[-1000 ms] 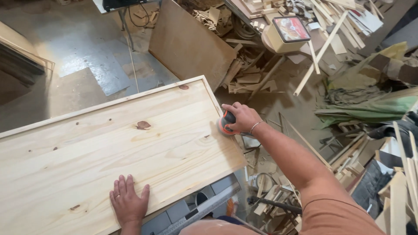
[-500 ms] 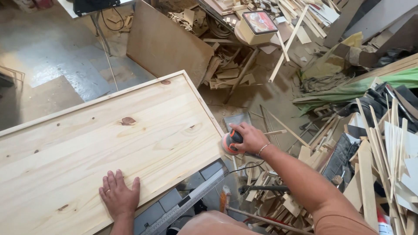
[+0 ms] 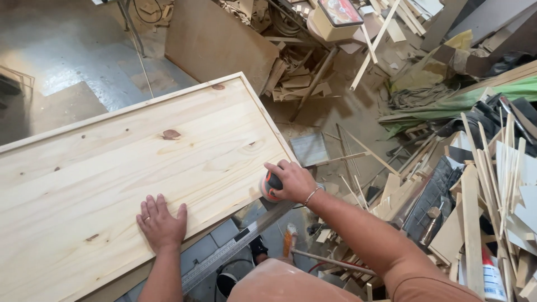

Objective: Sanding a wooden board using an orbital sander

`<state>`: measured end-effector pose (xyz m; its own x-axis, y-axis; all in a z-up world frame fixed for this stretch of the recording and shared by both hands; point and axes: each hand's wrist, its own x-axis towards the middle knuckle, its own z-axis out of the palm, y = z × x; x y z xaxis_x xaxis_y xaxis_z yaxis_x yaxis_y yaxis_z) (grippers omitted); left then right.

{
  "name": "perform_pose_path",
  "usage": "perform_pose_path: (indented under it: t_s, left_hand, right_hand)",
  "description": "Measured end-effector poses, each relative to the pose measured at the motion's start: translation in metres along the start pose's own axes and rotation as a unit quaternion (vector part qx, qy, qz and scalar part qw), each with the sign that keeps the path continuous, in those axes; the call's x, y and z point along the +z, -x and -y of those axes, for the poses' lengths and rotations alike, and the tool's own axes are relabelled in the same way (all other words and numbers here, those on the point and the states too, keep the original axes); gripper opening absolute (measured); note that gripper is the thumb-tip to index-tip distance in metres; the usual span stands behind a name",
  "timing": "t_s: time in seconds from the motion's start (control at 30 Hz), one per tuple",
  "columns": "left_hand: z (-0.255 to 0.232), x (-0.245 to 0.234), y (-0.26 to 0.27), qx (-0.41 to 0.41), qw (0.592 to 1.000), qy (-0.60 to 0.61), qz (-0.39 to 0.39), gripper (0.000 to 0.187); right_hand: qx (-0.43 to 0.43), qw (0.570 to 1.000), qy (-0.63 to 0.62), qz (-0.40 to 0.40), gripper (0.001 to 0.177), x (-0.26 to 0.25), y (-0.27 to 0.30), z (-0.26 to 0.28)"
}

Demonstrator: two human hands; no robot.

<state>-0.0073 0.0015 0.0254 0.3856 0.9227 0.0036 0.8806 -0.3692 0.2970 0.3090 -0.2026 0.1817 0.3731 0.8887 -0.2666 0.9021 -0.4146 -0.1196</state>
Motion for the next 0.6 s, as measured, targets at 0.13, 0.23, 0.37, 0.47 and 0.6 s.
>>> perform_pose_path:
  t_s: [0.13, 0.23, 0.37, 0.47, 0.6]
  left_hand:
    - [0.001, 0.006, 0.003, -0.001, 0.999, -0.004, -0.039, 0.082]
    - [0.004, 0.011, 0.005, -0.005, 0.998, -0.012, -0.067, 0.081]
    - [0.004, 0.013, 0.003, 0.001, 0.996, -0.008, -0.086, 0.079]
    - [0.005, 0.015, 0.002, 0.007, 0.995, -0.004, -0.102, 0.08]
    - [0.005, 0.014, 0.003, 0.015, 0.993, -0.003, -0.113, 0.08]
  right_hand:
    - [-0.032, 0.999, 0.017, -0.019, 0.082, 0.004, 0.004, 0.042]
    - [-0.039, 0.999, 0.018, -0.01, 0.083, 0.011, 0.005, 0.074]
    - [-0.081, 0.997, 0.001, -0.021, 0.075, 0.011, 0.01, 0.116]
    - [-0.107, 0.993, 0.009, -0.045, 0.077, 0.017, 0.011, 0.142]
    - [-0.124, 0.991, -0.007, -0.058, 0.071, 0.025, 0.013, 0.167]
